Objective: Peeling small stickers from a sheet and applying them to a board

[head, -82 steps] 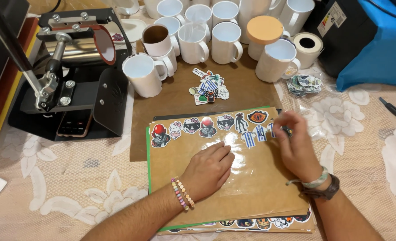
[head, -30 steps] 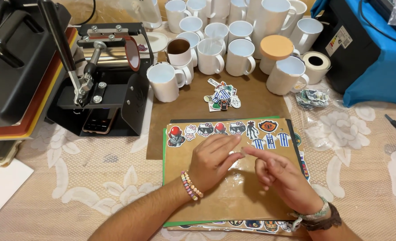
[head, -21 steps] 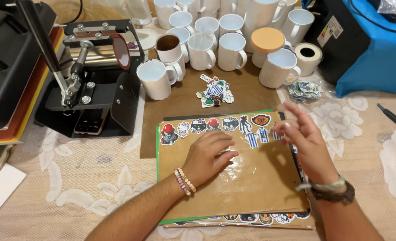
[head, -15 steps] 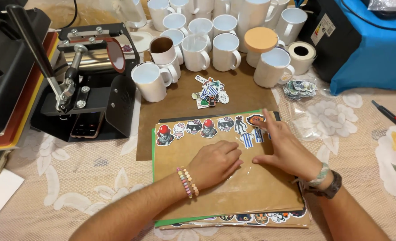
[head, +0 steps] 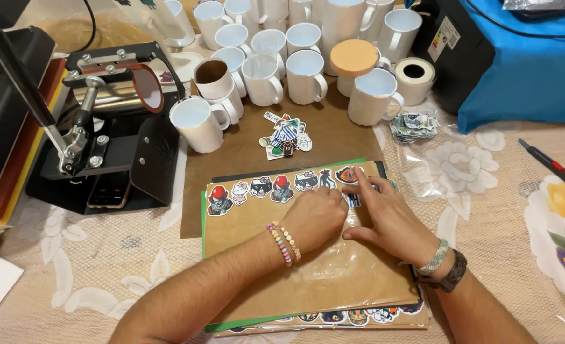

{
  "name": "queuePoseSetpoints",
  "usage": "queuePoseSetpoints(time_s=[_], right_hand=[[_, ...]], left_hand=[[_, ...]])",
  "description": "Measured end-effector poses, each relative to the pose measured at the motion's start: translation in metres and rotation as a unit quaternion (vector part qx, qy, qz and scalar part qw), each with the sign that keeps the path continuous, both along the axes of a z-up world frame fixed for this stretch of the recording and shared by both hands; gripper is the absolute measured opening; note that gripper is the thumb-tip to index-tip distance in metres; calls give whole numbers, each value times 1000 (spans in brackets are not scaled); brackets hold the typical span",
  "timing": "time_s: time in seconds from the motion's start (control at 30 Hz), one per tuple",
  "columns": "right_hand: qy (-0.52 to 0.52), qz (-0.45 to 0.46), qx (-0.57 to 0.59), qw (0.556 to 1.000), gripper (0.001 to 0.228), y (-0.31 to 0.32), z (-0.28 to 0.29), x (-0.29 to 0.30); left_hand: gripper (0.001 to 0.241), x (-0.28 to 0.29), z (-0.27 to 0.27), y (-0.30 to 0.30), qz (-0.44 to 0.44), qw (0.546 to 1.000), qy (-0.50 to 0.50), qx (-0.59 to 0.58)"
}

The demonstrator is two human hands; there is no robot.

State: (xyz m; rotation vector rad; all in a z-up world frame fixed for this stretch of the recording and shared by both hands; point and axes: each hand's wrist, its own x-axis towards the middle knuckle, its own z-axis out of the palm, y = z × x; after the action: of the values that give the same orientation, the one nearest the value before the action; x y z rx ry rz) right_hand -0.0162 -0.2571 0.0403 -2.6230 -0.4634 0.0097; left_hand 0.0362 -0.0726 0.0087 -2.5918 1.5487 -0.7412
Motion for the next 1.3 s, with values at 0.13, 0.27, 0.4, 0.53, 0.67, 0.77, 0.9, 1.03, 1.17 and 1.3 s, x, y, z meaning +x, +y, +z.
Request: queuePoseSetpoints(time_s=[0.13, 0.27, 0.4, 0.53, 0.67, 0.77, 0.9, 1.03, 1.17, 1.3], right_hand=[[2, -1, -8, 1000, 128, 1, 2, 0], [9, 4, -1, 1000, 128, 3, 6, -1], [13, -1, 4, 1000, 126, 6, 12, -1], [23, 0, 8, 1000, 127, 5, 9, 0], [15, -2, 14, 1000, 128, 4, 7, 1], [10, -4, 13, 1000, 128, 4, 7, 0], [12, -10, 17, 1000, 129, 3, 6, 0], [-58, -9, 54, 997, 127, 10, 4, -4], [-316, -58, 149, 935, 86, 20, -15, -9], [-431, -48, 129, 892, 76, 20, -30, -6]], left_hand=[[13, -2, -23, -9, 4, 1000, -5, 29], [22, -4, -41, -16, 28, 1000, -5, 9], [18, -11, -15, -11, 52, 999, -1, -1], [19, -9, -30, -7, 40, 999, -36, 3], [10, -4, -28, -1, 34, 998, -50, -36], [9, -6, -14, 5, 41, 997, -43, -52], [8, 17, -5, 19, 45, 989, 44, -132], [11, 10, 21, 21, 24, 832, 363, -419], [19, 8, 13, 18, 49, 571, 645, -505], [20, 6, 11, 20, 45, 555, 676, -483]])
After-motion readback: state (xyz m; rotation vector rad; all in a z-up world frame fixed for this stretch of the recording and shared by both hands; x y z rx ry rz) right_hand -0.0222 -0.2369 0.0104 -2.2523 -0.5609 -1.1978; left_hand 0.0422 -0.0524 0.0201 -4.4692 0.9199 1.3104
